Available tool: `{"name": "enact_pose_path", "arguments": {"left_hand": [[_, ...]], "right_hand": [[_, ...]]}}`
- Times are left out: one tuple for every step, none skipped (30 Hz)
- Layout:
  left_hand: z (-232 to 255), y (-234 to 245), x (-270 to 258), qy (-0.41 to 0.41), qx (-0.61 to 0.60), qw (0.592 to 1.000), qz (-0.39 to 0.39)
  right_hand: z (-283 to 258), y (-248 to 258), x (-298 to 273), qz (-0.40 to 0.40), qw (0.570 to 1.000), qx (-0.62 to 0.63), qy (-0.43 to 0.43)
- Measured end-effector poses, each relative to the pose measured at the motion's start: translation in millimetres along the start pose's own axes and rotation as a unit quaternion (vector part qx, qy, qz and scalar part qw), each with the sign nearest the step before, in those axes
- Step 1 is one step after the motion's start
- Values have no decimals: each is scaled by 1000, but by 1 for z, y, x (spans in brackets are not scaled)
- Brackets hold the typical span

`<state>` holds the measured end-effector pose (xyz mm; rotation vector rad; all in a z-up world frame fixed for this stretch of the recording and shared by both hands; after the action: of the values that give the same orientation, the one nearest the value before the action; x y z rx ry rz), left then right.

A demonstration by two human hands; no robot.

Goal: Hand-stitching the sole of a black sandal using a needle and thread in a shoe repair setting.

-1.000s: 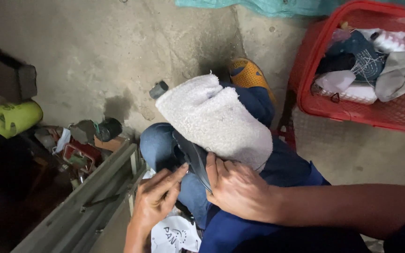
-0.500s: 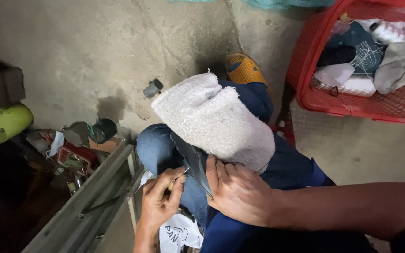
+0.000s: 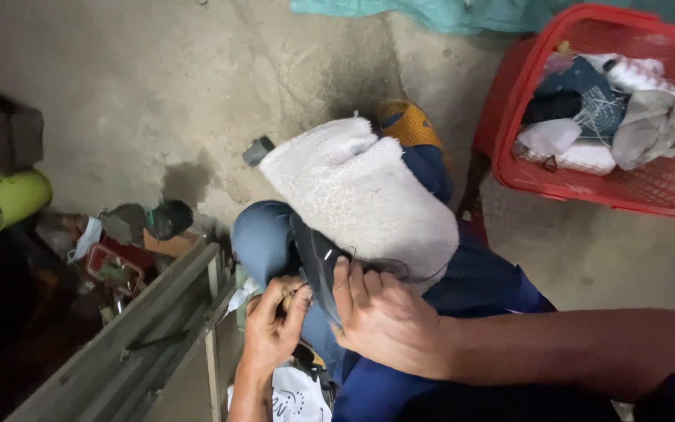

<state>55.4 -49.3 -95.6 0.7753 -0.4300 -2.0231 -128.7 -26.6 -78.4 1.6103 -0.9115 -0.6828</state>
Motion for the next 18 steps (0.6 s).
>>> {"name": "enact_pose_path", "arguments": {"left_hand": [[-6, 2, -7, -6, 19, 1000, 9], [-12, 4, -14, -9, 40, 999, 21], [-10, 9, -13, -3, 45, 999, 30], [-6, 14, -15, -13, 38, 998, 54], [-3, 19, -16, -24, 32, 996, 77], [-5, 18, -20, -18, 34, 996, 84], [-9, 16, -24, 10, 15, 996, 85], [-13, 13, -26, 35, -6, 996, 83], [-15, 13, -29, 38, -6, 995, 89], [-16, 13, -30, 47, -3, 995, 84], [-17, 12, -31, 57, 1, 995, 80], [-19, 13, -32, 54, 1, 995, 81], [-19, 13, -31, 41, 0, 996, 77], [-19, 13, -31, 28, -1, 997, 72], [-18, 13, -32, 24, -1, 997, 72], [-20, 12, -31, 38, -8, 998, 53], [-21, 12, -31, 51, -14, 998, 33], [-18, 12, -29, 47, -12, 998, 33]], "right_hand": [[-8, -4, -1, -15, 999, 25, -22], [-16, -9, 0, -27, 997, 51, -41], [-16, -4, 1, -23, 998, 54, -31], [-17, 2, 1, -20, 996, 80, -21], [-17, 7, 2, -17, 994, 105, -11], [-7, 12, 2, -16, 994, 108, -2], [0, 20, 2, 24, 990, 122, 59], [8, 28, 1, 62, 982, 133, 116], [29, 18, -10, 62, 982, 134, 122], [52, 6, -20, 53, 977, 185, 97], [77, -6, -31, 43, 968, 236, 72], [96, 30, -6, 44, 969, 233, 73], [129, 45, 16, -164, 938, 252, -175], [160, 67, 21, -339, 807, 244, -417], [175, 37, -7, -336, 808, 243, -419], [191, 27, -21, -135, 934, 79, -320], [196, 18, -44, 82, 971, -100, -200], [178, 10, -31, 84, 970, -101, -203]]}}
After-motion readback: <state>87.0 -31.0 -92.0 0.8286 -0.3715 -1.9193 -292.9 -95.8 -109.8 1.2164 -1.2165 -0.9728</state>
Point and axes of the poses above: each hand's wrist, its own x-axis towards the middle knuckle, its own y-axis out of the back of the hand, z = x × y, the point moved 4 cm from there along x, towards the middle knuckle, and after that the axes turned 5 degrees about -z, right-handed, at the moved point
